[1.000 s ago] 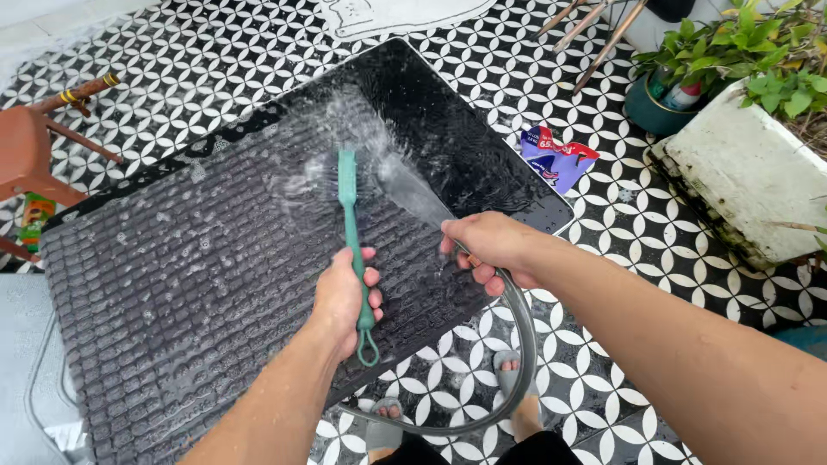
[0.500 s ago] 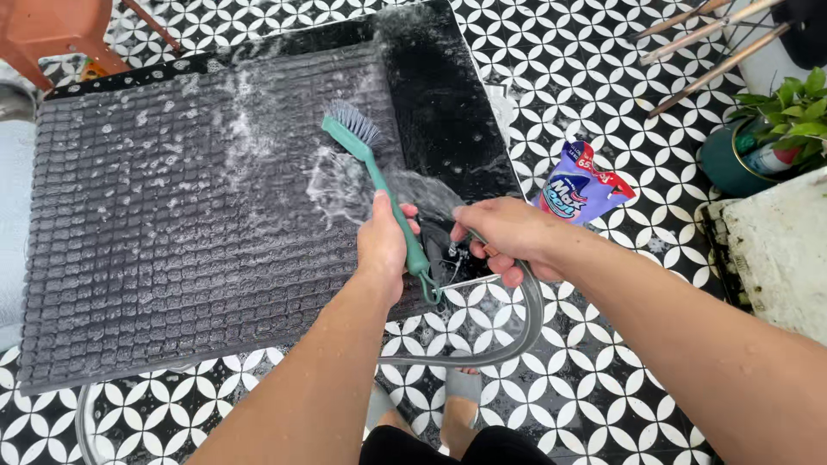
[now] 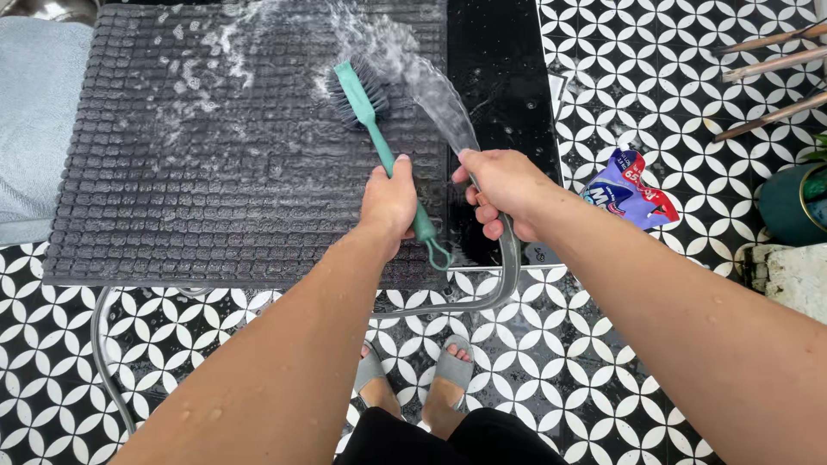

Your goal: The person rinses a dark gray textured mat with a hose, applies soapy water, and scrubs the surface with a long-handled brush.

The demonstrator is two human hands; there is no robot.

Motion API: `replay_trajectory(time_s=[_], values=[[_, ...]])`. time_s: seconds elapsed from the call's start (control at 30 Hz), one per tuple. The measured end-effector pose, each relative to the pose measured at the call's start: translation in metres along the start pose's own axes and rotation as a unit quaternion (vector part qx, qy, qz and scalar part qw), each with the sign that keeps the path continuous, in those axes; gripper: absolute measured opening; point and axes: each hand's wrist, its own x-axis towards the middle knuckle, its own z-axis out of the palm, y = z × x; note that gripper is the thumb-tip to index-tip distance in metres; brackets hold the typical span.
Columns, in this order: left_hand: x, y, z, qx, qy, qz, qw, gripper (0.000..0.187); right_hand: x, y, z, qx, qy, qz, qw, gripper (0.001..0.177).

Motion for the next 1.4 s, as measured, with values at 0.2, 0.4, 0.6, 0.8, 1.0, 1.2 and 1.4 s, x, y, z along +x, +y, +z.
replay_trajectory(time_s=[0.2,0.4,0.6,0.8,1.0,1.2,1.4], values=[[0.0,-0.037,-0.021,0.016,0.01,0.076,0.997,0.056,-0.007,-0.008,-0.008,-0.03,-0.002,-0.013,0.999,0.036],[-0.006,-0.04,-0.052,0.021,0.095,0.05,0.994,0.058,-0.021,-0.018,0.018,-0.095,-0.066,-0.015,0.993,0.036],[0.002,-0.045,-0.104,0.004,0.135,0.008,0.991,0.06,-0.03,-0.038,0.065,-0.153,-0.142,-0.026,0.978,0.038],[0.008,-0.06,-0.164,-0.026,0.184,-0.012,0.983,0.059,-0.026,-0.056,0.116,-0.182,-0.152,-0.051,0.97,0.032],[0.036,-0.081,-0.227,-0.008,0.232,0.001,0.973,0.063,-0.021,-0.069,0.166,-0.167,-0.121,-0.039,0.978,0.032],[0.052,-0.097,-0.282,-0.042,0.234,0.013,0.971,0.062,-0.026,-0.08,0.231,-0.216,-0.133,-0.038,0.966,0.036],[0.061,-0.107,-0.317,-0.158,0.236,0.012,0.959,0.06,-0.026,-0.057,0.308,-0.283,-0.202,0.005,0.937,0.038]])
